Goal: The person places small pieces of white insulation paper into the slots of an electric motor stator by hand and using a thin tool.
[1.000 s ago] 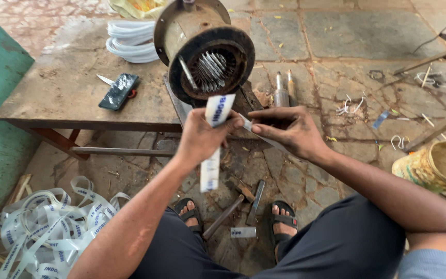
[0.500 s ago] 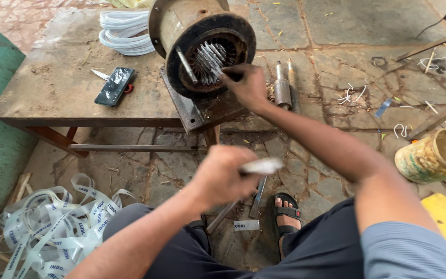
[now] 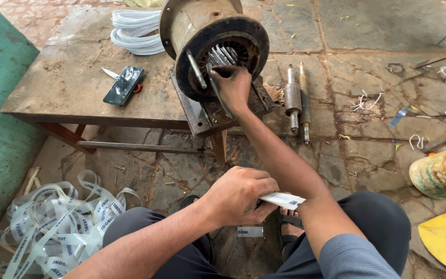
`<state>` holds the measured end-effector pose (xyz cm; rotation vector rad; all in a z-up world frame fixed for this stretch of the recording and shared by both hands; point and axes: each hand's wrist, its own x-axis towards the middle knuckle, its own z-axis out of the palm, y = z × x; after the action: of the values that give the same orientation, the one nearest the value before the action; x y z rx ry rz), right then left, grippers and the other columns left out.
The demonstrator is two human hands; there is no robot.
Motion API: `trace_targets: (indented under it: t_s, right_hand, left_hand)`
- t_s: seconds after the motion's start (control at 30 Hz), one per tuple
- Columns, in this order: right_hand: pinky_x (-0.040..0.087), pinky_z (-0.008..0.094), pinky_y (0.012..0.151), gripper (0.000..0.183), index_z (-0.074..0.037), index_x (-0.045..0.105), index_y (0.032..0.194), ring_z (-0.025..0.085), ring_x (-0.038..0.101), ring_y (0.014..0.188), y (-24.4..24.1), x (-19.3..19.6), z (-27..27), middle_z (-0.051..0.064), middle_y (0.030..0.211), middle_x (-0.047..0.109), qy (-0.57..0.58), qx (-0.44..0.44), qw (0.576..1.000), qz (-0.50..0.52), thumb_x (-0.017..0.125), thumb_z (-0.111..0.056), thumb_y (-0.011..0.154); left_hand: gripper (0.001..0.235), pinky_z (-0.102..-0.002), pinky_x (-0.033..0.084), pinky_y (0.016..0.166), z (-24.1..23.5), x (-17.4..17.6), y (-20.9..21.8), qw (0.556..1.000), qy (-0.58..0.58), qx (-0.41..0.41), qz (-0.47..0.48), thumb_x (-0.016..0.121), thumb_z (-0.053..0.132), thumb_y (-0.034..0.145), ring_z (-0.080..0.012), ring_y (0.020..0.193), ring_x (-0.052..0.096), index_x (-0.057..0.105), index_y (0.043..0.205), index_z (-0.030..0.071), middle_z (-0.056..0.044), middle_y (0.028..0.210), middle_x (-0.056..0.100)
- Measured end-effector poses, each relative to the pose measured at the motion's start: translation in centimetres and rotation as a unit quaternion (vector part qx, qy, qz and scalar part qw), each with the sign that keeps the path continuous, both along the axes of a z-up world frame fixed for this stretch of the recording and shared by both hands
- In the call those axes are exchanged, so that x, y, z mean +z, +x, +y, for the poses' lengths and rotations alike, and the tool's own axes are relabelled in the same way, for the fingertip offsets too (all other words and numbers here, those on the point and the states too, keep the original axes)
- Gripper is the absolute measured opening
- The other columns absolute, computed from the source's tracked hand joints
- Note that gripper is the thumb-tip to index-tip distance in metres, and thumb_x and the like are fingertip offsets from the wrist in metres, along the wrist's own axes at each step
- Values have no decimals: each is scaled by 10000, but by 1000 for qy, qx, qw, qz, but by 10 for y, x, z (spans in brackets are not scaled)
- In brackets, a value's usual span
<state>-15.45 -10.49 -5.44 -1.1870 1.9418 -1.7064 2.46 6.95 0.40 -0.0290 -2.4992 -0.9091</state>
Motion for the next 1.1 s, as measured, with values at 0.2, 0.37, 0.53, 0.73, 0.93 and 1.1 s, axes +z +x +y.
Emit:
trace_targets:
  t_s: [0.2, 0.37, 0.53, 0.73, 0.93, 1.1]
  right_hand:
    - [514, 288, 524, 205, -62, 811, 1062, 151, 711, 586, 10, 10, 5, 129, 835, 811, -21, -9, 998, 62, 772, -97, 864]
    - [537, 322, 574, 152, -40, 813, 1028, 197, 730, 653, 4, -5, -12, 155, 987, 795, -52, -8, 984, 169, 751, -56, 890]
    - [589, 333, 626, 203, -21, 790, 1077, 206, 754, 727, -2, -16, -19, 166, 1023, 784, -72, 16, 984, 163, 728, -20, 883]
    - [608, 357, 780, 205, -24, 798, 1064, 243, 765, 862, -3, -19, -25, 173, 1073, 772, -94, 32, 983, 155, 715, -4, 877]
    - [614, 420, 847, 284, -49, 795, 1093, 294, 733, 922, -9, -23, -35, 177, 1080, 726, -23, 41, 974, 222, 662, 1, 848]
    - [594, 396, 777, 229, -60, 790, 1070, 222, 734, 851, -15, -5, 10, 117, 1001, 744, 42, 69, 989, 121, 742, -242, 938]
  left_hand:
    - [169, -429, 561, 664, -7, -3, -2, 1000, -8, 22, 6, 775, 143, 793, -309, 759, 694, 687, 911, 59, -84, 808, 669]
    - [158, -422, 557, 644, -10, -5, -8, 1000, -3, 27, -12, 785, 144, 806, -285, 712, 697, 685, 894, 59, -75, 774, 664]
    - [150, -420, 570, 662, -13, -3, -13, 999, -12, 36, -8, 765, 109, 771, -292, 724, 703, 685, 885, 53, -82, 785, 676]
    - [138, -403, 585, 670, -16, -2, -17, 998, -16, 53, -3, 758, 100, 772, -283, 737, 715, 700, 887, 48, -83, 806, 700]
    - [142, -388, 599, 668, -20, -2, -18, 998, -10, 60, -7, 774, 106, 778, -268, 727, 725, 715, 891, 43, -84, 818, 717]
    - [113, -394, 587, 643, -17, -4, -14, 995, -9, 93, -43, 792, 116, 818, -275, 709, 723, 722, 867, 42, -94, 774, 704]
